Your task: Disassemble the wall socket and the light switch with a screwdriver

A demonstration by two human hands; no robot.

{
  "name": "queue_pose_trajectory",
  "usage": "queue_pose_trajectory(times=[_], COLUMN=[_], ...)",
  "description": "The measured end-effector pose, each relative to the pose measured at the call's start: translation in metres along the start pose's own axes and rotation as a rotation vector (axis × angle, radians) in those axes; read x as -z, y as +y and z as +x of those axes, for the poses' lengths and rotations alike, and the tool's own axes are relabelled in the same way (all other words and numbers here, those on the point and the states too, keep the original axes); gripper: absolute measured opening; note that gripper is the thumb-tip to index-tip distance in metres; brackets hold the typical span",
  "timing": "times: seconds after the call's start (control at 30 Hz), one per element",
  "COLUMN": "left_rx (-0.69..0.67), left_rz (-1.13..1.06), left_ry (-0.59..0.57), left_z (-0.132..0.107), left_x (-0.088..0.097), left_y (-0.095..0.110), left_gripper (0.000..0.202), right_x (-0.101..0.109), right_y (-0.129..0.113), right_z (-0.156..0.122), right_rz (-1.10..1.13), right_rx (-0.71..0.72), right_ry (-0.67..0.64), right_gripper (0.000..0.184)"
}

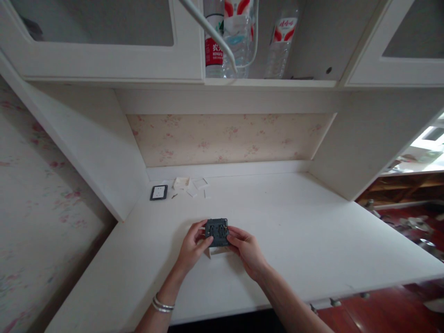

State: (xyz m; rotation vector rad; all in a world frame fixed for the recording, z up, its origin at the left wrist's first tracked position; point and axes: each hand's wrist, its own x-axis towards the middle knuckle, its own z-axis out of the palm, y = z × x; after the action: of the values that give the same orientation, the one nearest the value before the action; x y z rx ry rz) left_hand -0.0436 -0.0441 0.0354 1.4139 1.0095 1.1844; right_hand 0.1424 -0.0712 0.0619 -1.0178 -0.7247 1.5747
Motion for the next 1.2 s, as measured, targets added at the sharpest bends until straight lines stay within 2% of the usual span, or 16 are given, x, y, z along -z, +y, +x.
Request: queue_pose_trajectory(times=[0.13,0.4,0.6,0.83,1.07,1.2], left_rx=[-0.008,-0.06,-0.023,0.044,0.166,0.176], left_rz=[0.018,0.044,0.063,-0.049,-0.146,-0.147], left_ry=[0.018,0.059,0.101,0.143,0.077,0.057], left_z=[0.0,0.0009,0.002,0.0041,0.0059,0.0061], left_x=[-0.0008,-0.0022,0.0,-0.0009,-0.0002,-0.0002], left_y=[0.0001,-0.0028,0.0011,0.0017,-0.0036,-0.0016], left_gripper=[0.049,0.038,0.034,0.034,0.035,0.033], right_x=[-0.0001,-0.001,0.0002,0.0025,0.0028,0.003], right_y=[0.0008,-0.0009,-0.0014,0.0003,0.0003,0.0007], right_z=[0.0003,-0.0021,-0.0024,-0.0015,-0.002,-0.0015], right_rz=[-0.005,0.012,0.011,0.006,0.001,0.006], right_rx=[-0.009,0.003,0.01,0.014,0.02,0.015], right_ry=[0.051,0.0,-0.018,0.016,0.04,0.053], right_gripper=[0.045,0.043,0.043,0.043,0.043,0.043])
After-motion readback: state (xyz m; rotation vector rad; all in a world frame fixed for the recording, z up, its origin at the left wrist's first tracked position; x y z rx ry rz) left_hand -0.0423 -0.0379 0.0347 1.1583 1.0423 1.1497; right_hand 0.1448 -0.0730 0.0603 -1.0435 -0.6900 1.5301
